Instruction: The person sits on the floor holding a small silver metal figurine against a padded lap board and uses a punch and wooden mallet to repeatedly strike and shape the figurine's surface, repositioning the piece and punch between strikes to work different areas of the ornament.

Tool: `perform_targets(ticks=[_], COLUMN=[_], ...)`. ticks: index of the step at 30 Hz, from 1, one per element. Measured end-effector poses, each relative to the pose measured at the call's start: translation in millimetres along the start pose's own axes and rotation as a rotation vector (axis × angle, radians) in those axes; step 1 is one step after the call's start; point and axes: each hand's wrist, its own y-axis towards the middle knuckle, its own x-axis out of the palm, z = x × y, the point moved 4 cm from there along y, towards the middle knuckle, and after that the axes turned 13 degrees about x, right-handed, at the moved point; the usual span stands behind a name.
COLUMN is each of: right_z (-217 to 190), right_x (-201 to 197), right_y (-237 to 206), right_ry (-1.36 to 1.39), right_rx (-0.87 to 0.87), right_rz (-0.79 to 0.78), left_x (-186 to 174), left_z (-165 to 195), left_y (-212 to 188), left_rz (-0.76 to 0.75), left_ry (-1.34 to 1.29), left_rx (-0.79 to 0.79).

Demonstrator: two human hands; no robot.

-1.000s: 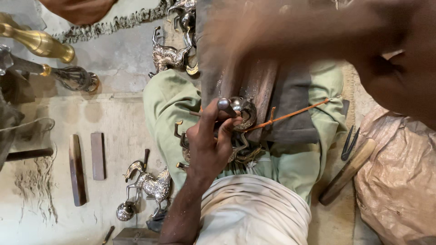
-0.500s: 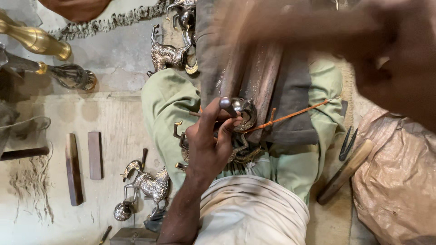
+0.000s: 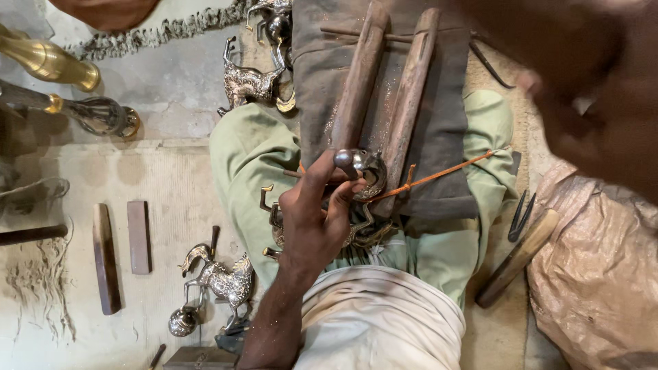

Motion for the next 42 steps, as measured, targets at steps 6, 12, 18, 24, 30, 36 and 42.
perform_targets(ticks=[6, 12, 18, 24, 30, 36, 42], right_z=[0.0, 6.9, -2.1, 8.7, 11.1, 7.0, 14.0], right_x=[-1.7, 9.5, 2.9, 7.1, 7.2, 6.1, 3.3], right_y=[-12.5, -10.6, -15.6, -6.2, -16.7, -28.7, -17.7], right_ry=[-0.166, -0.083, -0.288, -0.239, -0.066, -0.253, -0.15], right_rx=[-0.213, -0.118, -0.262, 0.009, 0.067, -0.259, -0.253], right_rz=[0.205, 0.135, 0.21, -0.186, 0.017, 0.225, 0.208], left_x=[0.0, 0.4, 0.0, 0.0, -0.6, -3.5, -3.6], left_z=[0.6, 0.2, 2.4, 2.2, 3.5, -6.8, -11.5], left_y=[-0.4, -0.9, -2.1, -0.2, 0.0, -7.8, -5.6], left_rz=[0.001, -0.014, -0.021, -0.026, -0.036, 0.31, 0.015], left_ry=[0.004, -0.004, -0.025, -0.071, -0.058, -0.354, -0.11], left_rx=[0.005, -0.001, 0.007, 0.046, 0.089, -0.091, -0.068])
